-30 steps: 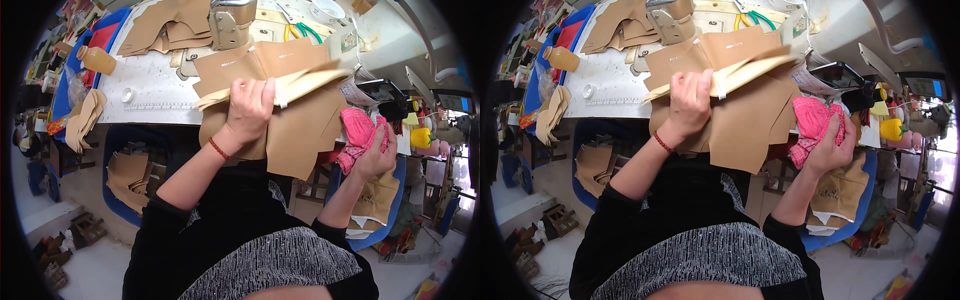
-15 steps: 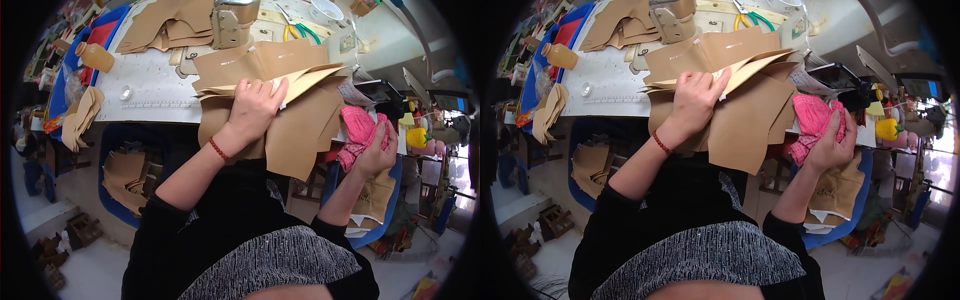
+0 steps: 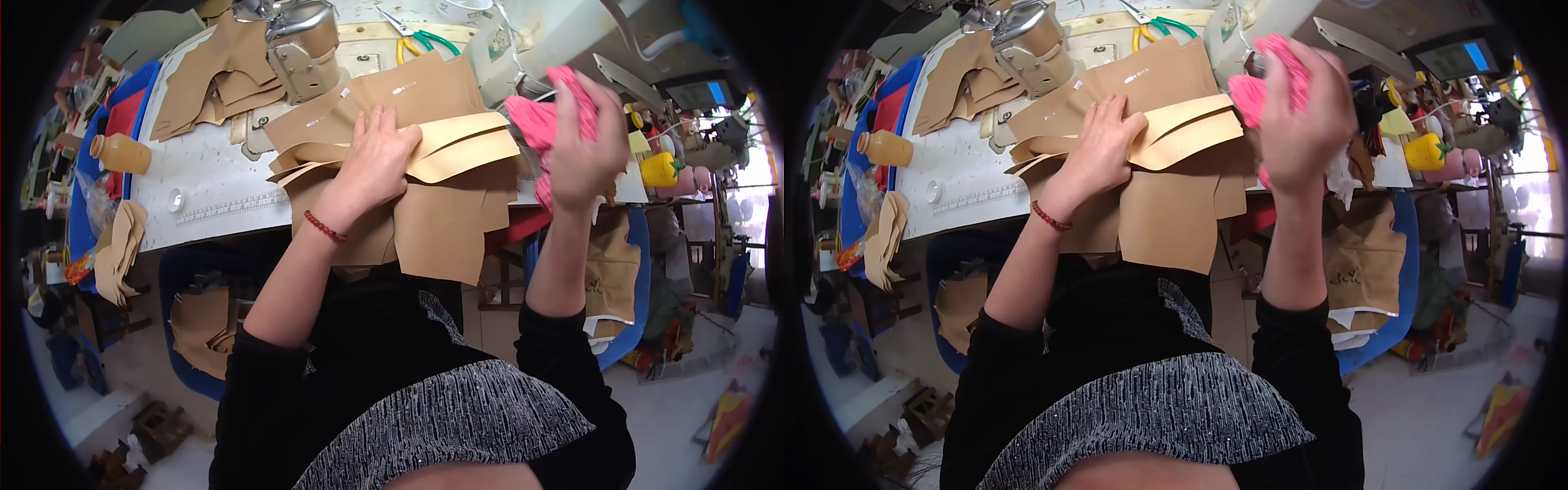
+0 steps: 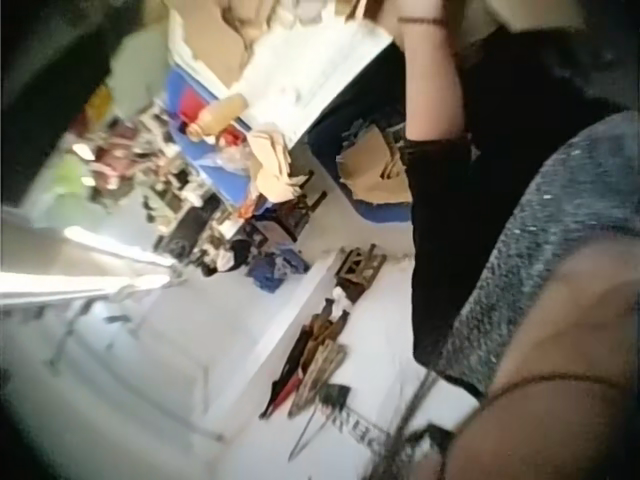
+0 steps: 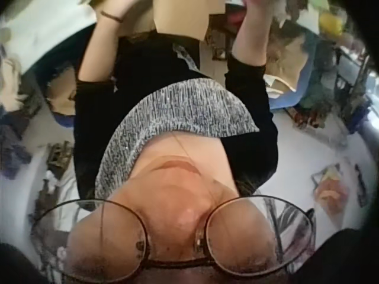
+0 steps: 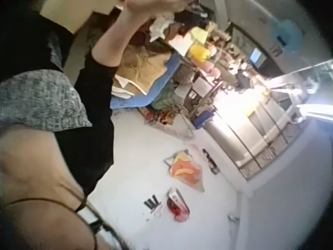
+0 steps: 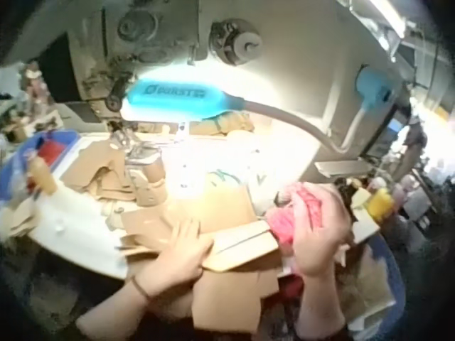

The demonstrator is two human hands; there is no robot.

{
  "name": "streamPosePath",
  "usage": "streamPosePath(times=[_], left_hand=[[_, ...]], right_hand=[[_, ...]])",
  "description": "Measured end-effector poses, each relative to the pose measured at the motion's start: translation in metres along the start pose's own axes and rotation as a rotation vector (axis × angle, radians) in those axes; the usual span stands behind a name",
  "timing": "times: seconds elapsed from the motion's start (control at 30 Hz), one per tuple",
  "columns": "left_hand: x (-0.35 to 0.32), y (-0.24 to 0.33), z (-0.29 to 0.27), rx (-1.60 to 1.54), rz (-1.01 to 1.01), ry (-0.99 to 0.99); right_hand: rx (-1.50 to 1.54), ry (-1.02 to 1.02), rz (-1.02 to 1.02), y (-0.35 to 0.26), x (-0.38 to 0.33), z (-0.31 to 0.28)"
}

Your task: The person opens a bottle of liquid, applies it to a cloth, wipes marks off fabric shoe components with the cloth, and places the components into a bin.

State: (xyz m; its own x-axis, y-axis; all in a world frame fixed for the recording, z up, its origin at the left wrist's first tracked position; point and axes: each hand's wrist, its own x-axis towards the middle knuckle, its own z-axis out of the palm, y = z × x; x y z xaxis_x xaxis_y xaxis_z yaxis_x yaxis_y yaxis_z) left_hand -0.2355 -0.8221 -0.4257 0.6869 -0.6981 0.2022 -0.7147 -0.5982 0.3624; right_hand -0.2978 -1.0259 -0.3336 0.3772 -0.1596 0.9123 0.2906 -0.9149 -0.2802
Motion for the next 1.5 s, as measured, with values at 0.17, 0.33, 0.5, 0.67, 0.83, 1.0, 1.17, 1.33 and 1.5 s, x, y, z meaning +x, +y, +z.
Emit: streamPosePath(times=[0.17, 0.33, 0.5, 0.67, 0.83, 1.0, 1.17, 1.33, 1.5], left_hand=[[-0.003, 0.0, 0.001, 0.059, -0.028, -0.013], [0.005, 0.005, 0.002, 0.068, -0.083, -0.08], [0.004, 0.002, 0.002, 0.104, -0.1, -0.11], [0.002, 0.003, 0.002, 0.11, -0.109, -0.112], [0.0, 0.006, 0.0, 0.101, -0.1, -0.074], [-0.003, -0.001, 0.01, 0.06, -0.077, -0.006], [-0.004, -0.001, 0.01, 0.084, -0.046, 0.022], [-0.004, -0.001, 0.01, 0.082, -0.044, 0.029], [-0.005, -0.006, 0.014, 0.109, -0.03, 0.057]], right_hand=[[-0.064, -0.182, -0.148, -0.012, 0.024, 0.043], [-0.077, -0.305, -0.058, 0.018, 0.005, 0.102], [-0.217, -0.501, -0.051, 0.006, -0.004, 0.118], [0.05, -0.577, 0.203, 0.02, -0.024, 0.128], [0.017, -0.68, -0.017, 0.025, -0.035, 0.127], [-0.035, -0.671, -0.084, 0.023, -0.049, 0.133], [-0.047, -0.678, -0.121, 0.021, -0.053, 0.139], [-0.121, -0.799, -0.202, 0.021, -0.057, 0.145], [-0.196, -0.838, -0.201, 0.021, -0.054, 0.147]])
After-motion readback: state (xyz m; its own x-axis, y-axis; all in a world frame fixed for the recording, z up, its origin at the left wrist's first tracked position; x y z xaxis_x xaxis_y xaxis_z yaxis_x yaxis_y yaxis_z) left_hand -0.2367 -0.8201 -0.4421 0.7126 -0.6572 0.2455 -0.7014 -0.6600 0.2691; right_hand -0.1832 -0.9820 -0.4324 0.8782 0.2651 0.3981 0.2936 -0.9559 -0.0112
